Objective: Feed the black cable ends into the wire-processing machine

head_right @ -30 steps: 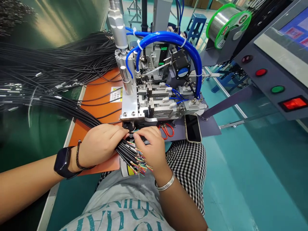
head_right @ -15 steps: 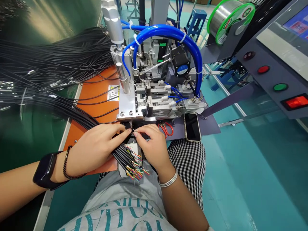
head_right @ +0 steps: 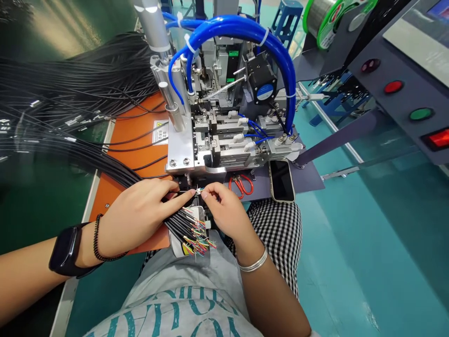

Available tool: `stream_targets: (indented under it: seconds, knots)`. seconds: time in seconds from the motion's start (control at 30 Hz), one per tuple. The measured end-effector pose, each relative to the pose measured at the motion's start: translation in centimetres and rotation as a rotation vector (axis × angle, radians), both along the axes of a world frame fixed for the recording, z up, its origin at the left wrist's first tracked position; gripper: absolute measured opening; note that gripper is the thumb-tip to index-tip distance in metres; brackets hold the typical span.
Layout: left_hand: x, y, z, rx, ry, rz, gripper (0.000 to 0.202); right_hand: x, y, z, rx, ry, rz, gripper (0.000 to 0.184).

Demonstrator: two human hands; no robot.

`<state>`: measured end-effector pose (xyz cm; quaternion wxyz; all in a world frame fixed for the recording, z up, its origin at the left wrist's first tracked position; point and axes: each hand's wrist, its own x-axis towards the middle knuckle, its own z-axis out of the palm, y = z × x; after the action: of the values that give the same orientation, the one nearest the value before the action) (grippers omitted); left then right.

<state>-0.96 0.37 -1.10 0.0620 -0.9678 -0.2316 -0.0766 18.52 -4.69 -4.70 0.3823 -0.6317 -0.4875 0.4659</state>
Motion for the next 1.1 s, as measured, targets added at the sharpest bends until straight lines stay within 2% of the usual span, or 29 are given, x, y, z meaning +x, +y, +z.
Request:
stream_targets:
  seconds: [0.27,0.5,0.77,0.87,1.1]
  knots:
    - [-0.1,0.0,-0.2,-0.004,-0.031,-0.006,0.040,-0.3,0.4,-0.4,-0.019,0.090,-0.062,0.013]
    - [0.0,0.1,-0.3,-0.004,-0.006,-0.012,0.043,-0.8,0.2,-0.6,0.051,0.156,-0.149,0.011]
    - [0.1,0.0,0.0,-0.021,0.049,0.006,0.044,-0.9,0.2,-0.5,0.166,-0.020,-0.155,0.011]
    - [0.5,-0.2,0.3,-0.024,0.080,0.018,0.044,-0.9,0.3,-0.7,0.133,-0.029,-0.147,0.011]
    - [0.9,-0.2,0.9,-0.065,0.147,0.031,0.049,-0.9,0.9,-1.6,0.022,0.141,-0.143,0.012]
